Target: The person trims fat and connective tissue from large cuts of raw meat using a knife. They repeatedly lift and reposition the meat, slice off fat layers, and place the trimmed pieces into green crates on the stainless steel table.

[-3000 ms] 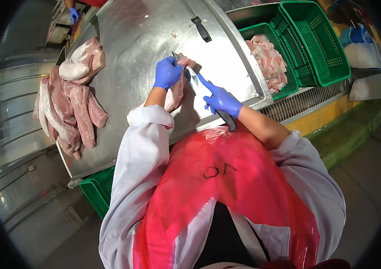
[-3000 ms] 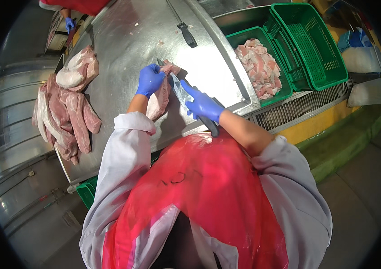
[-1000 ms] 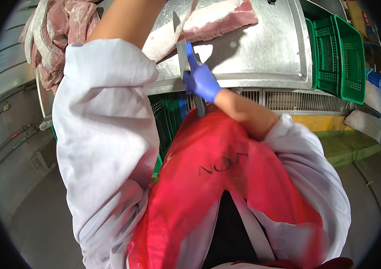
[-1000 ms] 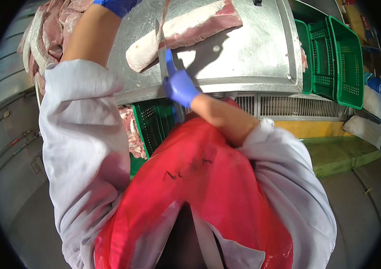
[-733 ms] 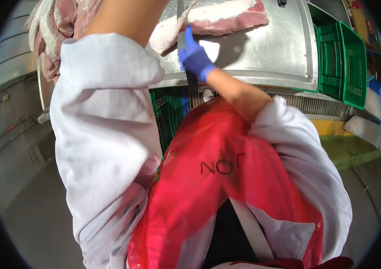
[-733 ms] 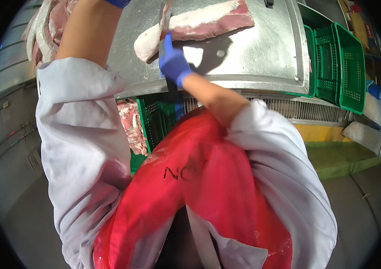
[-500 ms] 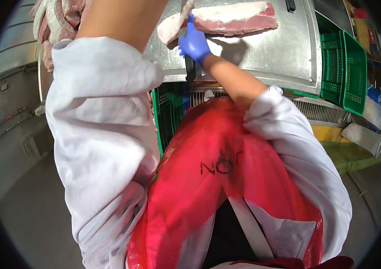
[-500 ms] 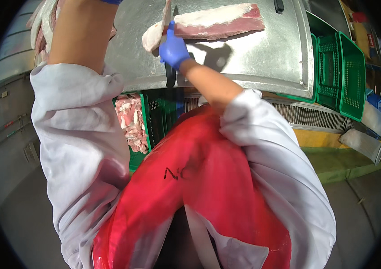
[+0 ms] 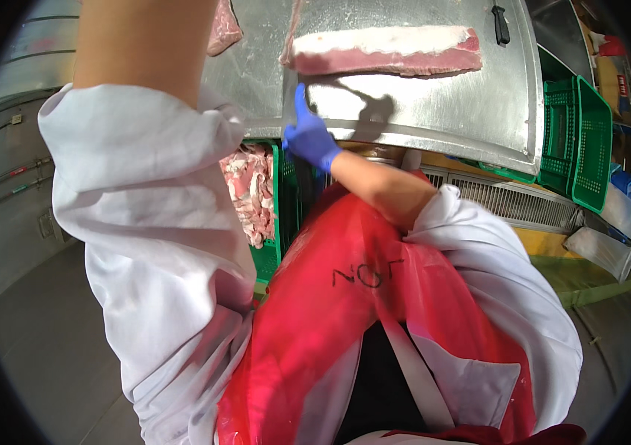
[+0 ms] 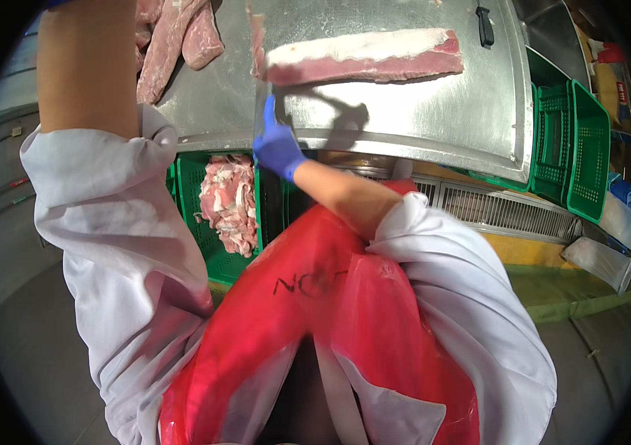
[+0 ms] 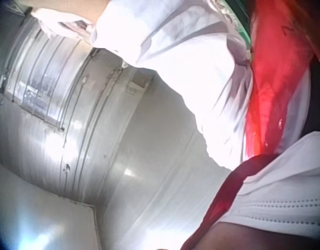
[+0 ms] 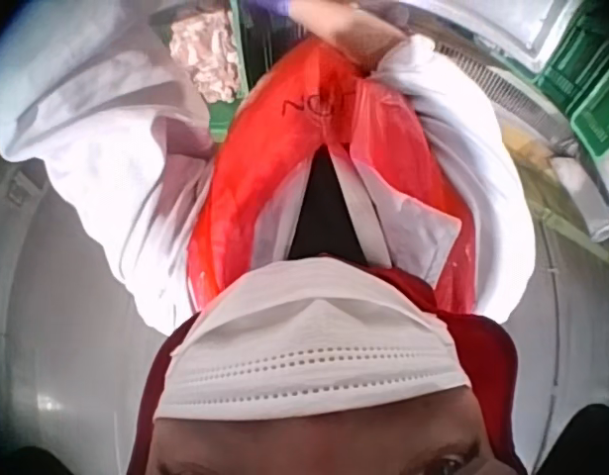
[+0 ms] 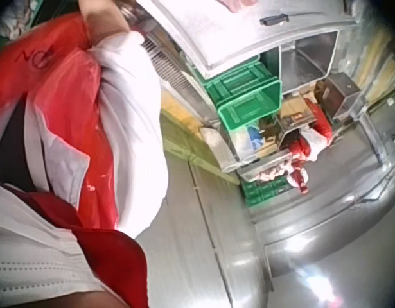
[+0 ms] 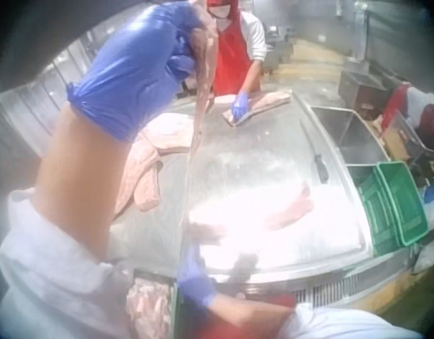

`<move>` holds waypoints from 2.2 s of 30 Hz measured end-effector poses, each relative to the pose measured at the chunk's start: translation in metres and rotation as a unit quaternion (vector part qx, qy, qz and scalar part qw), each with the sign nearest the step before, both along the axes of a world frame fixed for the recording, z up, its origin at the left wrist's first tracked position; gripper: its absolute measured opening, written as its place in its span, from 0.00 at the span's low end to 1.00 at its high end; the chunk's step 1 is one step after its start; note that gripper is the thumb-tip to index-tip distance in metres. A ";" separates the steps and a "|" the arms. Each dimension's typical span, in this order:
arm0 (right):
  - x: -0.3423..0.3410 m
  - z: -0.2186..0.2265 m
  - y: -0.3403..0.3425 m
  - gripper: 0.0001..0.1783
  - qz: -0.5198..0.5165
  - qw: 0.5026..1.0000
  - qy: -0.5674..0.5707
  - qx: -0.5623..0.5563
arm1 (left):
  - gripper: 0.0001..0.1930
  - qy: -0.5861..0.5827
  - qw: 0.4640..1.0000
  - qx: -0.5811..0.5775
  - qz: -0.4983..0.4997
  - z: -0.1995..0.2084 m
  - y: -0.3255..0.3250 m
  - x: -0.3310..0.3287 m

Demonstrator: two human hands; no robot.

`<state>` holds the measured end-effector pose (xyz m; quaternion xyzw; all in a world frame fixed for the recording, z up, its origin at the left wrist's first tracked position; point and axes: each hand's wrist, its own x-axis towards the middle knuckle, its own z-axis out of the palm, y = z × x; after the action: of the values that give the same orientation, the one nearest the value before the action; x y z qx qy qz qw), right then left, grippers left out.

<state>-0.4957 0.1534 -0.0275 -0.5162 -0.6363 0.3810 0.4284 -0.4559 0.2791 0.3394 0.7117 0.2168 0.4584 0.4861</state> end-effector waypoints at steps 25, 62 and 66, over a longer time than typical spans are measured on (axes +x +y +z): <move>0.458 0.136 -0.108 0.43 0.159 0.931 -0.171 -0.280 | 0.22 0.598 0.780 0.093 0.163 -0.358 -0.104 0.001; 0.390 0.062 -0.004 0.48 0.351 0.819 -0.443 -0.099 | 0.15 0.447 0.747 -0.051 0.489 -0.302 -0.146 -0.163; 0.458 0.074 -0.028 0.45 0.294 0.880 -0.357 -0.105 | 0.16 0.444 0.701 -0.128 0.544 -0.313 -0.172 -0.270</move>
<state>-0.0377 0.1252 0.0467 -0.4480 -0.8251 0.3438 -0.0161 -0.7254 0.1074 0.0264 0.5221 0.8134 0.2415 0.0863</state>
